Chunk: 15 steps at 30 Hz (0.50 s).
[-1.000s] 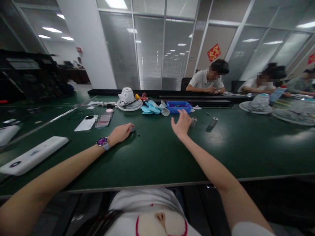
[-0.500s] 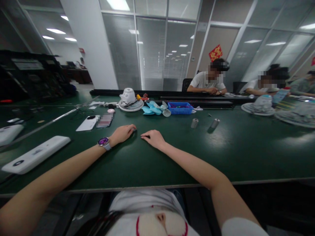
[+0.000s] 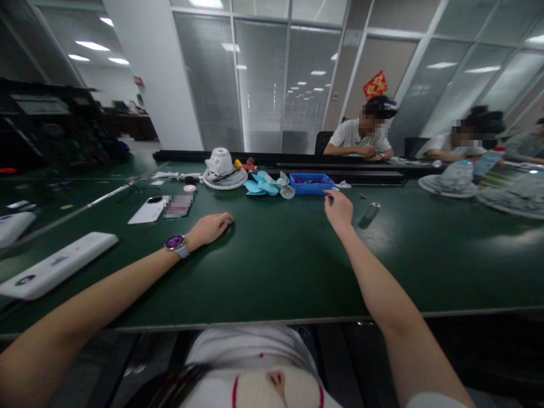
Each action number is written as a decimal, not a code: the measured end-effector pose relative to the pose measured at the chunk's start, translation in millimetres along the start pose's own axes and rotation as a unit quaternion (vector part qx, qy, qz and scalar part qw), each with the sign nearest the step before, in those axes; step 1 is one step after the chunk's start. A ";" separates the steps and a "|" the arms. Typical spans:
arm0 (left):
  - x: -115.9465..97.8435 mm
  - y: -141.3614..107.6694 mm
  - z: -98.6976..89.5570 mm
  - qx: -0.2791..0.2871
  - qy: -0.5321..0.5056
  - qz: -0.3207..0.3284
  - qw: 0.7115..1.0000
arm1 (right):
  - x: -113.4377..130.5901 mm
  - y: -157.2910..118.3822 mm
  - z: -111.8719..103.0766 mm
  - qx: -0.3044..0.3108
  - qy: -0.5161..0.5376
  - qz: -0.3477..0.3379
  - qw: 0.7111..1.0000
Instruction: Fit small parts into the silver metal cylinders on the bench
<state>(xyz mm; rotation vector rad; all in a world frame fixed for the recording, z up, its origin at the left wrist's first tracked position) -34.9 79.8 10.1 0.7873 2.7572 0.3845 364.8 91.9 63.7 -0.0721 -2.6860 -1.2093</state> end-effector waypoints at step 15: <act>-1.5 -0.9 -0.9 0.000 -0.012 0.009 1.000 | -38.4 -0.2 3.1 0.069 -0.053 0.111 0.990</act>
Point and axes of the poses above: each hand's wrist, its own y-axis towards the middle knuckle, its own z-axis out of the palm, x = y × z, the point moved 6 cm from there along y, towards the middle knuckle, and after that the axes turned 8 degrees about -y, right-handed, at the moved point
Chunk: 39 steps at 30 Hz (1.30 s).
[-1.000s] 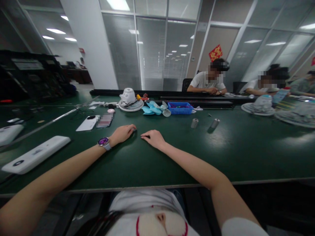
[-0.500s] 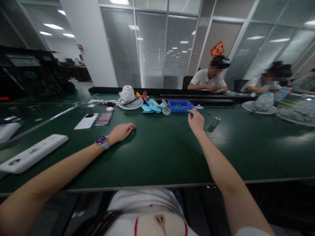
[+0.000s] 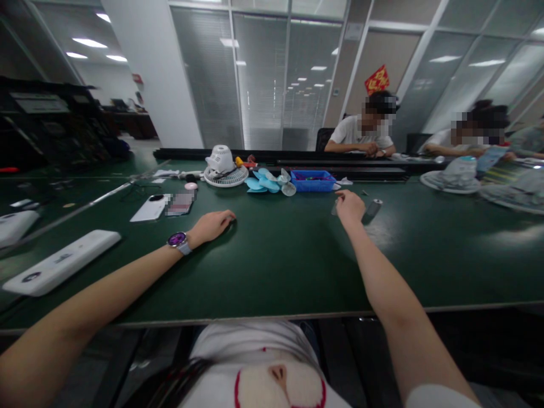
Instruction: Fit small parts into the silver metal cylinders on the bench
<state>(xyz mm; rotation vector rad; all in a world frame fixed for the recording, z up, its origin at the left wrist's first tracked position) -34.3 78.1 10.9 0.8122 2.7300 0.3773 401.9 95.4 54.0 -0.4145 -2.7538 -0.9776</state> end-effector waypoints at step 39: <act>0.0 0.0 -3.4 -0.013 0.019 -0.018 1.000 | -42.8 -2.2 40.1 0.059 0.126 0.158 0.978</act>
Point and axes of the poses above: each hand's wrist, its own y-axis towards the middle knuckle, its own z-axis out of the palm, x = y × z, the point moved 6 cm from there along y, towards the middle knuckle, and after that the axes turned 8 degrees about -y, right-handed, at the moved point
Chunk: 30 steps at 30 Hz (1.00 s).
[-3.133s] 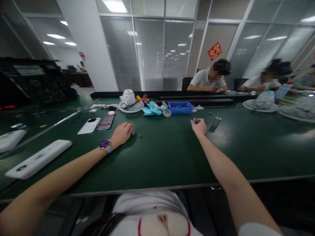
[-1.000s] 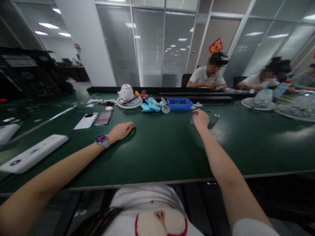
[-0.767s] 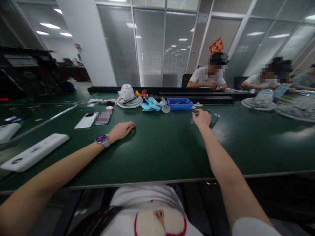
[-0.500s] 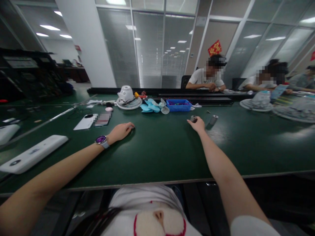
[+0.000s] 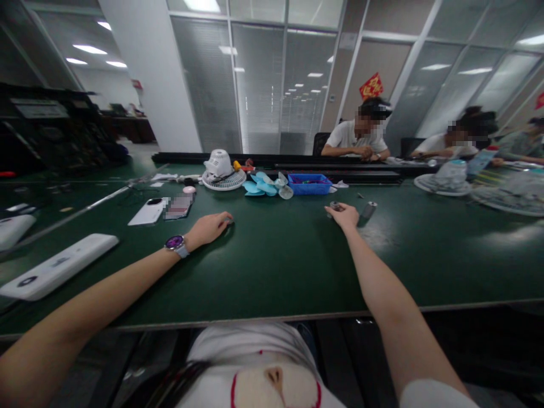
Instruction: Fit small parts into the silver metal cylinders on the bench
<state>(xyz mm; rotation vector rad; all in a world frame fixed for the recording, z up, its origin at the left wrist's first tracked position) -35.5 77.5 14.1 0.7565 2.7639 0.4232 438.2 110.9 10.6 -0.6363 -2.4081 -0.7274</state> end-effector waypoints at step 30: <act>-25.9 0.2 2.7 -0.069 -0.424 -0.055 0.901 | 184.3 -220.4 51.3 0.336 0.284 -0.327 0.836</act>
Point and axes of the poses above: each hand's wrist, its own y-axis towards the middle knuckle, its own z-axis out of the palm, x = y × z, the point moved 6 cm from there along y, towards the middle knuckle, and after that the axes turned 8 degrees about -y, right-handed, at the moved point
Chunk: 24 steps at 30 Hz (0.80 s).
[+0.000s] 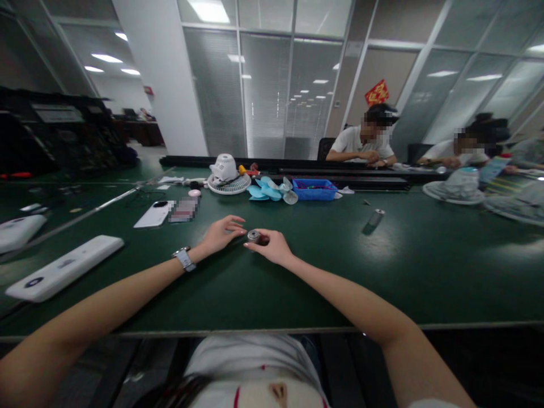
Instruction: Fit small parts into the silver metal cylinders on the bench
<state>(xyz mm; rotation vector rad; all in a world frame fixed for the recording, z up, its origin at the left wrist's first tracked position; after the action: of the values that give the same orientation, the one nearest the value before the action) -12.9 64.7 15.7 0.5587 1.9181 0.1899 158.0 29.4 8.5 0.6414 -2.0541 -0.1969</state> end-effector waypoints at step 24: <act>53.0 6.8 -25.0 -0.217 -0.110 -0.125 0.962 | -66.8 -7.9 -154.8 -0.379 -0.432 0.121 0.809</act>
<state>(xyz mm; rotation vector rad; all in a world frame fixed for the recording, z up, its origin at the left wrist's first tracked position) -50.1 98.3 -15.4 0.0386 1.6437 0.3577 317.7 74.4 39.7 -0.2987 -2.5701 -1.2767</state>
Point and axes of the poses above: each hand's wrist, its own y-axis towards the middle knuckle, its own z-axis out of the palm, x = y × z, the point moved 6 cm from there along y, towards the middle knuckle, and after that the axes turned 8 degrees about -y, right-handed, at the moved point
